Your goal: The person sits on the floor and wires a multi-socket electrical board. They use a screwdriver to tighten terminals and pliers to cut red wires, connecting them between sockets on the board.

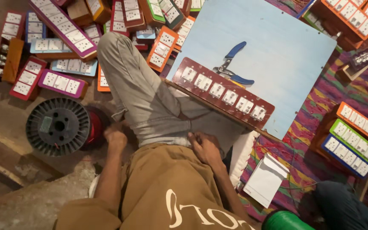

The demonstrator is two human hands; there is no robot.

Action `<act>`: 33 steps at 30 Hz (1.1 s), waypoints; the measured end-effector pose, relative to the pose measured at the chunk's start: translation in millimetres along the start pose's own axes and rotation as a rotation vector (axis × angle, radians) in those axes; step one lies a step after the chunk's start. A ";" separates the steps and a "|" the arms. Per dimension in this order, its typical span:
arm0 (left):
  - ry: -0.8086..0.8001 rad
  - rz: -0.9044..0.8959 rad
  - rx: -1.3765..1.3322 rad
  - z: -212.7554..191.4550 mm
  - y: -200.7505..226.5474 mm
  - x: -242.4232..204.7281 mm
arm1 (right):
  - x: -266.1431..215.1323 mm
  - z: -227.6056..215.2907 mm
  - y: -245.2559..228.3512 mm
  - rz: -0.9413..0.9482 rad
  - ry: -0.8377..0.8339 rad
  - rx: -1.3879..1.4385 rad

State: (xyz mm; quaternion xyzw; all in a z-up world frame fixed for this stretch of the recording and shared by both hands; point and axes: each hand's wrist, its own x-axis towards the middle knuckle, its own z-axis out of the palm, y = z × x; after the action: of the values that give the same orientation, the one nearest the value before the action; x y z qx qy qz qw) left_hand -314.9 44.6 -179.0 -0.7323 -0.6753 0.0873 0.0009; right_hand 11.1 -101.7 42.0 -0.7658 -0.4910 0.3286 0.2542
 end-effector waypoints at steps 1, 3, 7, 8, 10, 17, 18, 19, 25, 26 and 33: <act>0.095 0.011 0.054 -2.2 -2.5 3.8 | -2.1 1.0 2.4 0.017 -0.013 -0.002; 0.075 -0.033 0.075 -7.6 -9.0 6.8 | -2.8 3.9 4.9 0.039 -0.040 -0.005; -0.181 -0.133 0.018 -15.3 -13.6 3.5 | 0.7 3.1 7.8 0.039 -0.002 -0.017; -0.172 -0.132 0.037 -14.9 -16.1 -1.3 | 0.5 4.2 7.9 0.045 -0.001 -0.010; -0.080 -0.166 -0.096 -10.4 -17.3 -6.3 | 0.2 6.5 8.8 0.059 -0.004 -0.001; -0.246 -0.138 -0.161 -6.3 -9.0 -13.7 | 2.1 8.6 12.4 0.096 -0.035 0.008; -0.281 -0.124 -0.167 -14.4 -8.7 -11.0 | 2.7 7.0 12.2 0.100 -0.038 0.008; -0.323 -0.103 -0.176 -27.2 -8.6 -6.3 | 3.2 4.7 11.6 0.095 -0.034 0.005; -0.556 0.115 -0.349 -187.0 -21.8 27.6 | -1.0 -7.3 -19.1 0.048 -0.050 0.127; -0.581 0.166 -0.387 -222.3 -20.2 33.9 | 1.9 -12.4 -28.1 0.004 -0.014 0.107; -0.650 0.395 -0.441 -396.9 -18.6 8.6 | 19.7 -16.7 -123.4 -0.785 -0.120 0.260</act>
State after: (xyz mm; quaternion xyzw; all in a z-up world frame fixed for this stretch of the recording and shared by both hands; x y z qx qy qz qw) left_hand -281.5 101.1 213.0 -0.7645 -0.4901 0.1657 -0.3846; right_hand -42.5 -36.8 135.8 -0.4614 -0.7140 0.3100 0.4257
